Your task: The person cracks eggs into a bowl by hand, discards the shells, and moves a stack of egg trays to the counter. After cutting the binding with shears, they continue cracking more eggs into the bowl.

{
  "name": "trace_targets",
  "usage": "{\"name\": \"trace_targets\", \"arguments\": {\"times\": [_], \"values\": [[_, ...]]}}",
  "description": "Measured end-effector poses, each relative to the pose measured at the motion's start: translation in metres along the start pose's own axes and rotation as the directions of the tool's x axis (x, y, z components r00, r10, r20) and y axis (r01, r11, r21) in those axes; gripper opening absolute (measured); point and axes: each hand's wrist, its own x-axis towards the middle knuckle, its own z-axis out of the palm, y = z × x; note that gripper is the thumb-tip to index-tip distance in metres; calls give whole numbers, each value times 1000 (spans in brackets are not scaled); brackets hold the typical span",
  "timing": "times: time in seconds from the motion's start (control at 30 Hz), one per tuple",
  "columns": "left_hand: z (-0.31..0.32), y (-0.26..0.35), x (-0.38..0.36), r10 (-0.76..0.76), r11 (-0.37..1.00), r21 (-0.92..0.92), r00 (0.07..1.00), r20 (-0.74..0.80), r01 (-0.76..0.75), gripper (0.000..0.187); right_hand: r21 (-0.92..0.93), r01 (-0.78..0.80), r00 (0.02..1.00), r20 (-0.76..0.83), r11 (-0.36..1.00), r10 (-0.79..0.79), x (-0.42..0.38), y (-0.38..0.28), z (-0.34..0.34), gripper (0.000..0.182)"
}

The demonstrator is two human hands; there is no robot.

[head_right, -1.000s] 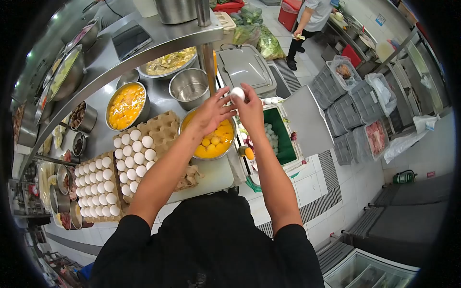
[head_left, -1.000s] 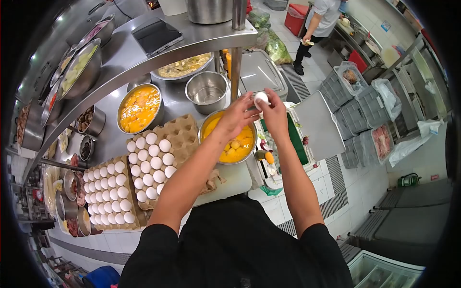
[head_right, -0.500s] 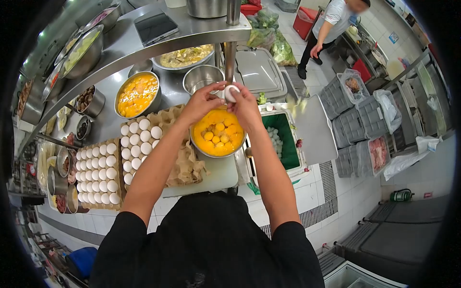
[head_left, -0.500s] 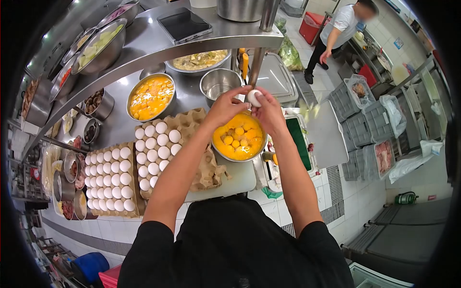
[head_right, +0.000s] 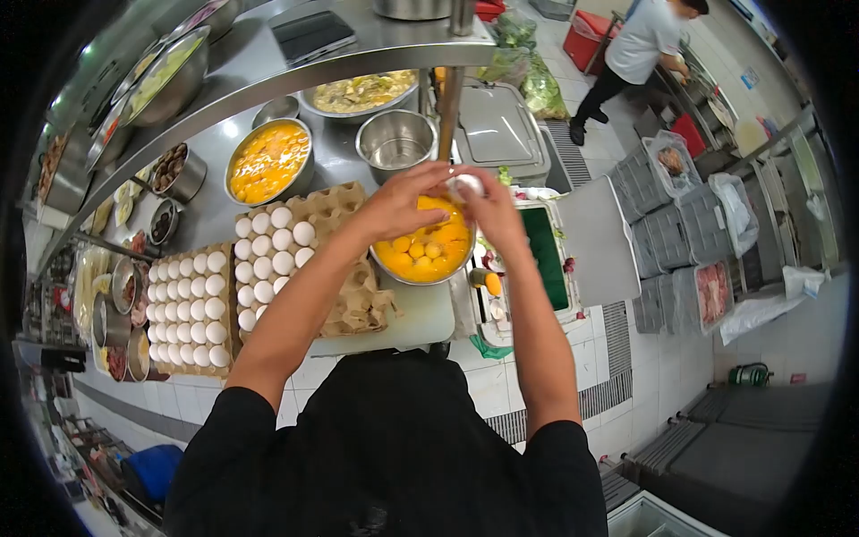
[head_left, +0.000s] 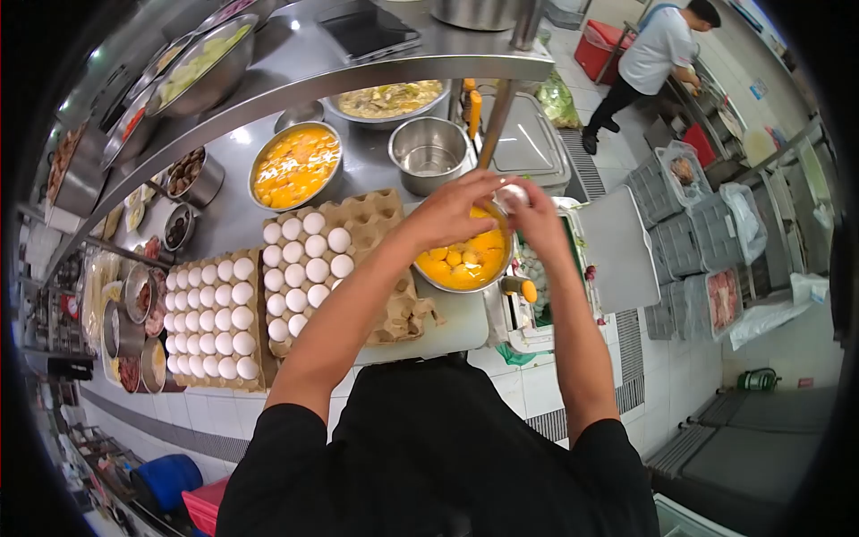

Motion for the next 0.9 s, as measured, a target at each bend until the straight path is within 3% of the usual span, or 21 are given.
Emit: {"name": "trace_targets", "arguments": {"times": [0.03, 0.07, 0.1, 0.17, 0.2, 0.23, 0.27, 0.33, 0.37, 0.4, 0.43, 0.5, 0.57, 0.63, 0.67, 0.73, 0.77, 0.8, 0.83, 0.87, 0.9], "values": [[-7, 10, 0, -31, 991, -127, 1000, 4, 32, 50, -15, -27, 999, -36, 1000, 27, -2, -3, -13, 33], [-27, 8, -2, -55, 997, -57, 998, -29, 53, 45, -329, 114, 986, -80, 937, -148, -2, -2, -27, 39], [-53, 8, -10, -182, 982, 41, 983, -31, 183, 43, -649, 35, 955, -202, 760, -216, -3, 11, -42, 45], [-107, -9, -39, -378, 876, 304, 924, -49, 375, 40, -735, 164, 858, -223, 658, -463, -16, -4, -43, 44], [-128, -26, -60, -449, 778, 459, 891, -73, 430, 39, -728, 172, 860, -218, 664, -461, -22, -13, -35, 44], [-143, -36, -82, -500, 723, 509, 862, -80, 467, 39, -623, 172, 937, -135, 763, -322, -29, -21, -19, 41], [-149, -42, -100, -550, 663, 557, 830, -91, 500, 40, -511, 146, 982, -26, 847, -185, -35, -26, 0, 38], [-150, -41, -120, -595, 655, 565, 803, -24, 502, 42, -411, 224, 955, 272, 883, -116, -49, -34, 60, 33], [-149, -42, -131, -630, 656, 568, 775, 51, 496, 43, -429, 385, 888, 413, 817, -201, -57, -23, 94, 35], [-140, -50, -141, -510, 655, 656, 860, 17, 375, 44, -366, 469, 805, 551, 803, -219, -66, -21, 125, 36], [-137, -49, -145, -516, 648, 655, 857, 3, 388, 44, -332, 573, 736, 610, 749, -293, -78, -25, 152, 37], [-134, -48, -148, -491, 677, 600, 869, -62, 426, 44, -408, 675, 675, 678, 615, -291, -92, -25, 197, 36], [-135, -44, -152, -427, 697, 596, 899, -100, 398, 39, -437, 692, 663, 700, 574, -267, -103, -15, 221, 35], [-142, -42, -153, -528, 818, 129, 821, -219, 560, 36, -485, 691, 670, 707, 536, -225, -106, -7, 225, 33], [-146, -64, -158, -481, 872, -37, 838, -259, 489, 34, -424, 672, 667, 702, 607, -248, -107, -3, 223, 33], [-147, -55, -150, -507, 852, -341, 785, -355, 396, 21, -240, 594, 675, 668, 768, -313, -105, -1, 214, 39], [-150, -68, -148, -491, 842, -442, 780, -387, 310, 16, -252, 594, 681, 664, 764, -310, -102, -1, 204, 39], [-148, -68, -142, -484, 842, -447, 788, -382, 301, 16, -210, 536, 767, 525, 818, -368, -96, -7, 190, 41], [-145, -66, -137, -549, 755, -597, 759, -350, 271, 13, -153, 486, 836, 369, 861, -406, -87, -10, 174, 44], [-142, -64, -132, -610, 643, -728, 732, -303, 235, 11, -212, 519, 854, 176, 828, -490, -67, 3, 157, 44], [-135, -64, -124, -605, 640, -733, 740, -293, 233, 11, -278, 537, 826, -21, 796, -564, -44, 15, 137, 43]]}}
